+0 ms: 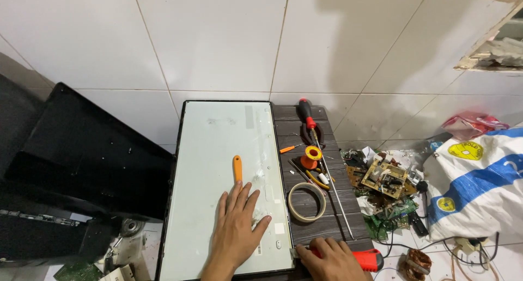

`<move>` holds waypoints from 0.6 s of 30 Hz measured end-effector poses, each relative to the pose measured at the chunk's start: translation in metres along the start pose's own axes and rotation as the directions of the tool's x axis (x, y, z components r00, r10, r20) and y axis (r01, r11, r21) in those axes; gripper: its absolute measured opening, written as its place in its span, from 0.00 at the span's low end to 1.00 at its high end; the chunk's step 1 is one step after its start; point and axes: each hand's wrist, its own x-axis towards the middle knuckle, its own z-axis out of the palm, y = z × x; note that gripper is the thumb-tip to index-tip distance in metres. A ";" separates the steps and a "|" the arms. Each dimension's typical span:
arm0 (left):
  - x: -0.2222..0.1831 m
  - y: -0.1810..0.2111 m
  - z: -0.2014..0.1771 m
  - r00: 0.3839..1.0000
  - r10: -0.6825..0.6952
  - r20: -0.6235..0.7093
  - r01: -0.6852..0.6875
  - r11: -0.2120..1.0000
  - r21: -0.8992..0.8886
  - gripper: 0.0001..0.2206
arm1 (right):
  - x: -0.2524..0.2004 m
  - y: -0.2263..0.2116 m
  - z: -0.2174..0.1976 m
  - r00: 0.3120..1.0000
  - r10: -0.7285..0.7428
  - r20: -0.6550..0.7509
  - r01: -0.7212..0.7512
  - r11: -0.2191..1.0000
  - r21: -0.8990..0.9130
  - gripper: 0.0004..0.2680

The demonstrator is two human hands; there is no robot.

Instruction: The person works on the back of a white monitor panel set on a cluttered workbench, prying at its edge with pliers and driving screws with a screwdriver. They handle a tape roll, pick at components, sweep the panel with a brush, and reposition the panel while continuing to work on its edge.

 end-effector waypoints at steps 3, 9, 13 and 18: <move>-0.001 0.000 0.000 1.000 0.011 -0.008 -0.011 1.000 -0.005 0.29 | -0.004 0.000 0.005 0.999 0.047 -0.004 -0.047 0.999 -0.015 0.14; 0.000 -0.002 0.002 1.000 0.020 -0.001 -0.020 1.000 0.018 0.29 | -0.006 0.001 0.018 0.995 0.103 -0.015 -0.104 0.994 -0.027 0.16; 0.000 -0.002 0.003 0.999 0.039 -0.027 -0.038 0.999 0.038 0.29 | -0.007 -0.005 0.015 0.993 0.104 -0.063 -0.105 0.994 -0.015 0.14; 0.000 -0.001 0.003 1.000 0.024 -0.005 -0.024 0.998 0.054 0.30 | -0.009 -0.011 0.022 0.963 0.061 -0.262 -0.074 0.996 -0.041 0.13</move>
